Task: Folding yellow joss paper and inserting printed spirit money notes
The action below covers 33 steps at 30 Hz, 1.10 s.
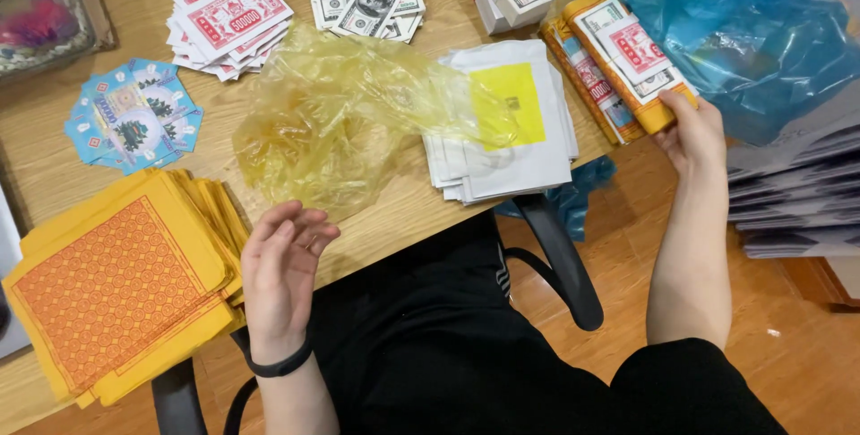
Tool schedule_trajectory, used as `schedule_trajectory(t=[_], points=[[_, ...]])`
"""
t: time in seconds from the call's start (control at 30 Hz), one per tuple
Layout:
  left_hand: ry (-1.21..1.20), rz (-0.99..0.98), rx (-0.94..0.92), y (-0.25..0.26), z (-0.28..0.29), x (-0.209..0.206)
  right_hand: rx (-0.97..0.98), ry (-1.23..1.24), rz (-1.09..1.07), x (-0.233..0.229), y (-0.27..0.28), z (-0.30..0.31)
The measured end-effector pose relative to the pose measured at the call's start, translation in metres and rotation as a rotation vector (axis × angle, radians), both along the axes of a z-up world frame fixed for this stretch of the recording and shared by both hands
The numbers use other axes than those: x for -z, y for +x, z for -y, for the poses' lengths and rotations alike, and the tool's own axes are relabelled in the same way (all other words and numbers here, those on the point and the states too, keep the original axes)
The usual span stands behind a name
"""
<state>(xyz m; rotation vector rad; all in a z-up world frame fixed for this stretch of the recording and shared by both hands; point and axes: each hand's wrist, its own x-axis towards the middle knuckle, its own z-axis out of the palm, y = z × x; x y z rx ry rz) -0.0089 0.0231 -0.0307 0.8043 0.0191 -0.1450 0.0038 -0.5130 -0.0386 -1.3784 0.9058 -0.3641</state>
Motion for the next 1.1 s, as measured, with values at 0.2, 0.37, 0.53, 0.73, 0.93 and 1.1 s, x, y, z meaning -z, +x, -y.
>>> schedule_trajectory(t=[0.2,0.37,0.53,0.73,0.93,1.1], points=[[-0.012,-0.068,-0.046,0.001,-0.002,0.011,-0.26,-0.968,-0.362,-0.004,-0.014,0.002],[0.005,-0.064,-0.003,0.001,0.005,0.002,-0.485,-1.067,-0.298,-0.049,0.017,-0.054],[0.023,-0.073,-0.011,0.0,0.001,0.005,-0.636,-1.121,-0.476,-0.055,0.05,-0.074],[-0.048,-0.099,-0.065,-0.004,-0.007,0.011,-0.661,-0.942,-0.748,-0.053,0.066,-0.081],[-0.071,-0.097,-0.073,-0.01,-0.012,0.01,-0.64,-0.945,-0.702,-0.06,0.074,-0.082],[-0.064,-0.148,-0.126,-0.014,-0.018,0.014,-0.697,-0.747,-0.639,-0.073,0.078,-0.073]])
